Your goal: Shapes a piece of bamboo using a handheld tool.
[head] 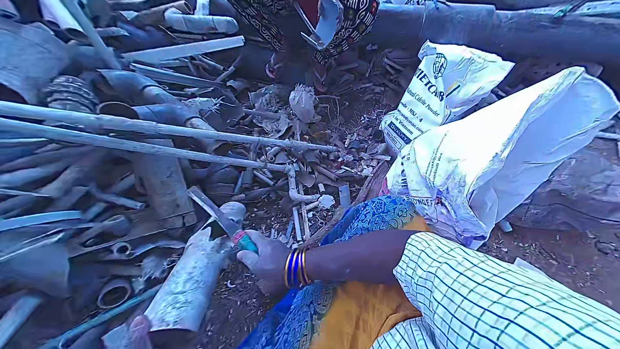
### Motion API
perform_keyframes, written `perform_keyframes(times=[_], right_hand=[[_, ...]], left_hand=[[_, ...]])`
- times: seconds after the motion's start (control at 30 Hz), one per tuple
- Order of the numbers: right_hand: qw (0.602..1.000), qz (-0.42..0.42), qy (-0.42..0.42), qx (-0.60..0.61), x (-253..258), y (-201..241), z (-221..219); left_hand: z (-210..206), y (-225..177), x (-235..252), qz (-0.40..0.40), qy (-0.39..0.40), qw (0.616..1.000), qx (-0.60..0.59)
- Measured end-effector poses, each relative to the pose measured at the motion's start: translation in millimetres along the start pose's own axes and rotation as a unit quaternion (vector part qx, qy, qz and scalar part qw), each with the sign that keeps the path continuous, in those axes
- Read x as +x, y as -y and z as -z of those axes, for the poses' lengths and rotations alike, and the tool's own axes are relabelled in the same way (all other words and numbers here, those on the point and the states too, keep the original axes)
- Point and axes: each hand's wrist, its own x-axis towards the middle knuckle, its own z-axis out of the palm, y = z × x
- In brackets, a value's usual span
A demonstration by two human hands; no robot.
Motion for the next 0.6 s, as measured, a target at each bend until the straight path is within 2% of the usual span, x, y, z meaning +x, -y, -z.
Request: perform_keyframes(times=[0.07,0.13,0.17,0.27,0.3,0.33,0.43,0.47,0.53,0.6], right_hand=[[0.985,0.044,0.138,-0.097,-7.3,-1.7,-9.6],[0.973,0.065,0.185,-0.117,-9.8,1.5,-14.0],[0.980,0.054,0.166,-0.101,-7.5,2.9,-10.8],[1.000,-0.021,0.002,-0.009,5.6,0.9,-7.1],[0.999,-0.037,-0.026,-0.007,6.6,-0.6,-7.3],[0.999,-0.033,-0.011,-0.029,3.7,-2.7,-9.0],[0.975,0.036,0.157,-0.154,-15.2,2.2,-18.9],[0.970,0.051,0.176,-0.162,-16.9,4.2,-21.5],[0.983,0.052,0.127,-0.125,-10.9,1.8,-20.4],[0.999,0.029,0.010,-0.044,0.1,-3.3,-19.4]], left_hand=[[-11.4,-1.3,-7.8,-0.006,-0.036,0.999,0.039],[-13.1,-1.7,-6.5,0.008,-0.068,0.997,0.030],[-13.8,-1.6,-5.4,0.014,-0.078,0.996,0.029],[-13.7,-3.7,-6.3,0.023,-0.089,0.995,0.027],[-13.4,-4.5,-7.5,0.027,-0.090,0.995,0.025],[-11.8,-5.4,-8.3,0.030,-0.090,0.995,0.020],[-9.5,-6.8,-6.8,0.031,-0.089,0.996,-0.008],[-9.0,-6.7,-6.0,0.035,-0.093,0.995,-0.014],[-8.3,-6.9,-5.2,0.046,-0.098,0.994,-0.012],[-9.7,-10.7,-6.6,0.055,-0.101,0.993,-0.020]])
